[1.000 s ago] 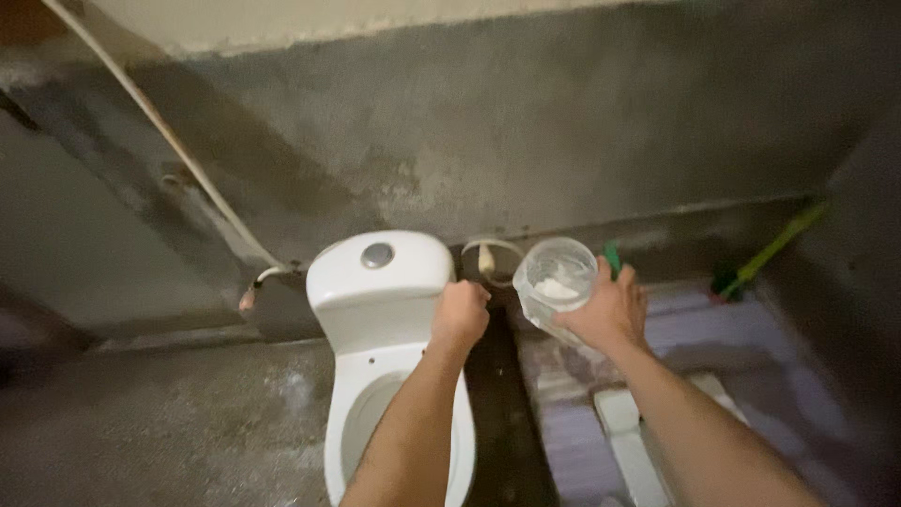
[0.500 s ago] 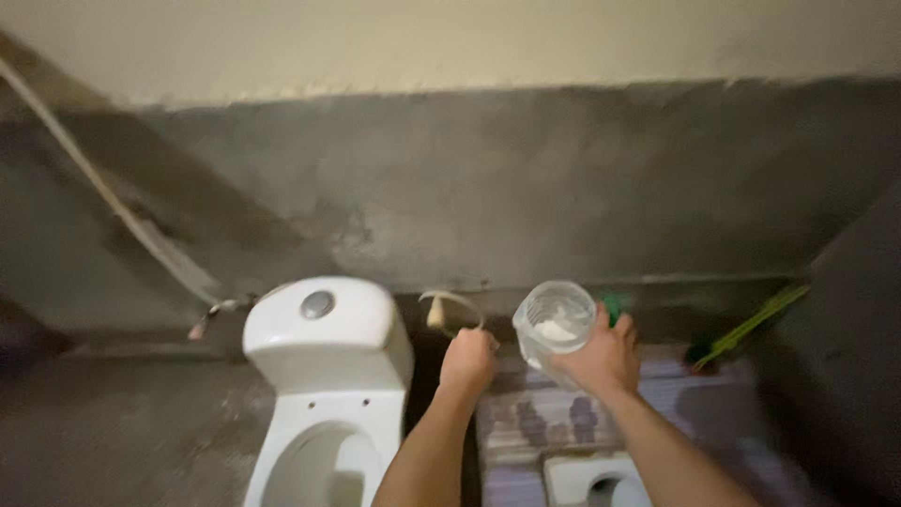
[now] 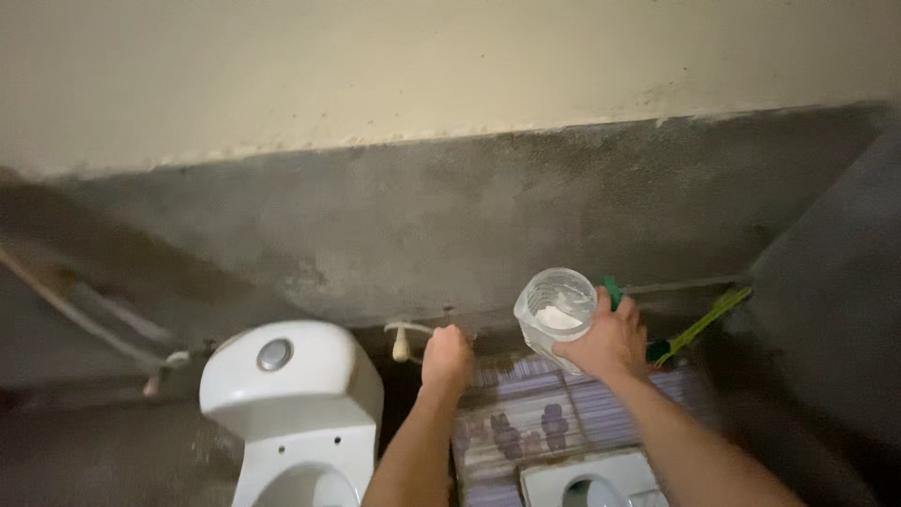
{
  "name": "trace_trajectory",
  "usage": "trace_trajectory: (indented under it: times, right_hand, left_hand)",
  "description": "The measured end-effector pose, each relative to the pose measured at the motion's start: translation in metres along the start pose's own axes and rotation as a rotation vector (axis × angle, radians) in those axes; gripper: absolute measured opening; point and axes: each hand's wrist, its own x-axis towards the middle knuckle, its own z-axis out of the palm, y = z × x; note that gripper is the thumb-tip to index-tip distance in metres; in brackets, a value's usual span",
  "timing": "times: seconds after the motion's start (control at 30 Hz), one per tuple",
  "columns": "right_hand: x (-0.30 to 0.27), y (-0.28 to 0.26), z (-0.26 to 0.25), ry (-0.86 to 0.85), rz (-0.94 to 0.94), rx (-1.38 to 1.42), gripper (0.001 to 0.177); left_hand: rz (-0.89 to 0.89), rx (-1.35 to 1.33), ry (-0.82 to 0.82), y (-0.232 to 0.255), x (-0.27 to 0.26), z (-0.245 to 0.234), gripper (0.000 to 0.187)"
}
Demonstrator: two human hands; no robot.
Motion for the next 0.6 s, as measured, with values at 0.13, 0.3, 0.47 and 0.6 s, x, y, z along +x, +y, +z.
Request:
trace_trajectory:
  times: [0.13, 0.3, 0.47, 0.6]
  right_hand:
    - [0.03, 0.003, -0.008, 0.066, 0.002, 0.009, 0.128]
    - [0.045, 0.017, -0.017, 0.167, -0.025, 0.048, 0.124]
    - [0.054, 0.037, -0.039, 0.192, 0.036, 0.052, 0.125]
    - [0.055, 0.056, -0.054, 0.147, 0.111, 0.001, 0.13]
  left_hand:
    - [0.142, 0.039, 0.018, 0.018, 0.052, 0.016, 0.016]
    - [0.169, -0.001, 0.012, 0.051, 0.066, 0.023, 0.017]
    - [0.249, 0.107, -0.014, 0.082, 0.075, 0.03, 0.018]
    - [0.163, 0.203, -0.107, 0.103, 0.088, 0.043, 0.016]
